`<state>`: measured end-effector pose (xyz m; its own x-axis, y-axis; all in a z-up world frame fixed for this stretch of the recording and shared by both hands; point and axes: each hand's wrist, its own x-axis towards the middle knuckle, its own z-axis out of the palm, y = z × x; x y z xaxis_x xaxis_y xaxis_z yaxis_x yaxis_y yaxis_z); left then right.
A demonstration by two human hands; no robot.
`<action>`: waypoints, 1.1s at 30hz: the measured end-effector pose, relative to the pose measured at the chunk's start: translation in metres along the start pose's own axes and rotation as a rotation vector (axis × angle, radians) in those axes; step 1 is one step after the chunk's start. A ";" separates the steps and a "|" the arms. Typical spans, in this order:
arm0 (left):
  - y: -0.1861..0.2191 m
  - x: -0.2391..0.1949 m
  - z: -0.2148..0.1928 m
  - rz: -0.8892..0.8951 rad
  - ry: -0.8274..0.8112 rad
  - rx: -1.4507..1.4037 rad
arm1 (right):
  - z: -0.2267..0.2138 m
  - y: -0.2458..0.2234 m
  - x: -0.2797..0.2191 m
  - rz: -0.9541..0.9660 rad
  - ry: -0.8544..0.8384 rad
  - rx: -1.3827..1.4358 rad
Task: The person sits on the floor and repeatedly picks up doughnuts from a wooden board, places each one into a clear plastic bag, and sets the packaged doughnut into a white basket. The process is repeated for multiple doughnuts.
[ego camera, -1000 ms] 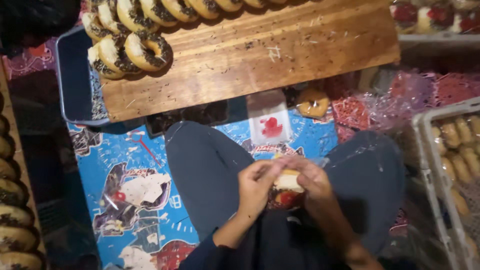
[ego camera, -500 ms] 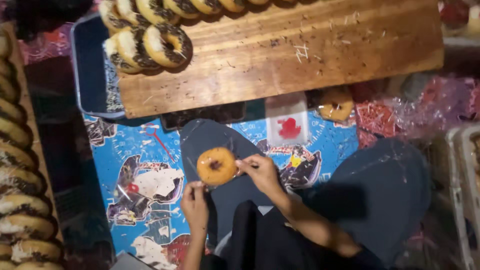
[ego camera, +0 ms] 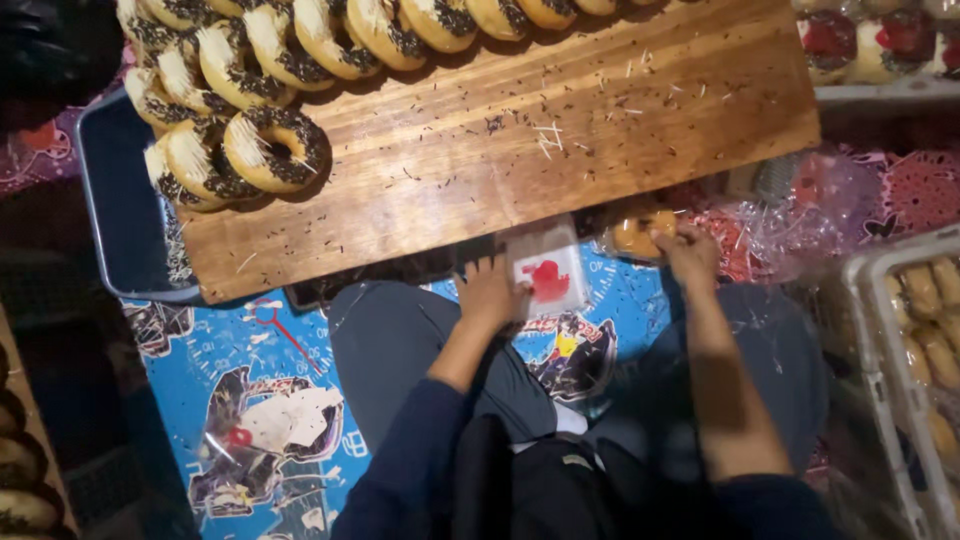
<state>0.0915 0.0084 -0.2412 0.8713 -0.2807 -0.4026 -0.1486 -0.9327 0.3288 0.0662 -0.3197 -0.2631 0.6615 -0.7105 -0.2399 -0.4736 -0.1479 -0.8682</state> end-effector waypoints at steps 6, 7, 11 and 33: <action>-0.008 0.051 0.026 -0.155 -0.375 0.177 | 0.144 0.031 -0.035 -0.690 -0.653 -0.926; -0.010 0.049 0.031 -0.156 -0.342 0.154 | 0.166 0.029 -0.047 -0.897 -0.581 -0.768; -0.019 0.043 0.037 -0.172 -0.322 0.123 | 0.210 -0.016 -0.054 -0.865 -0.946 -0.774; -0.214 -0.109 -0.105 -0.442 0.598 -2.507 | 0.335 -0.308 -0.190 -0.668 -0.631 -0.471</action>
<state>0.0776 0.2625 -0.1781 0.7256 0.1793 -0.6643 0.0910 0.9320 0.3510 0.2807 0.0912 -0.0958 0.9937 0.0856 -0.0729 0.0129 -0.7310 -0.6823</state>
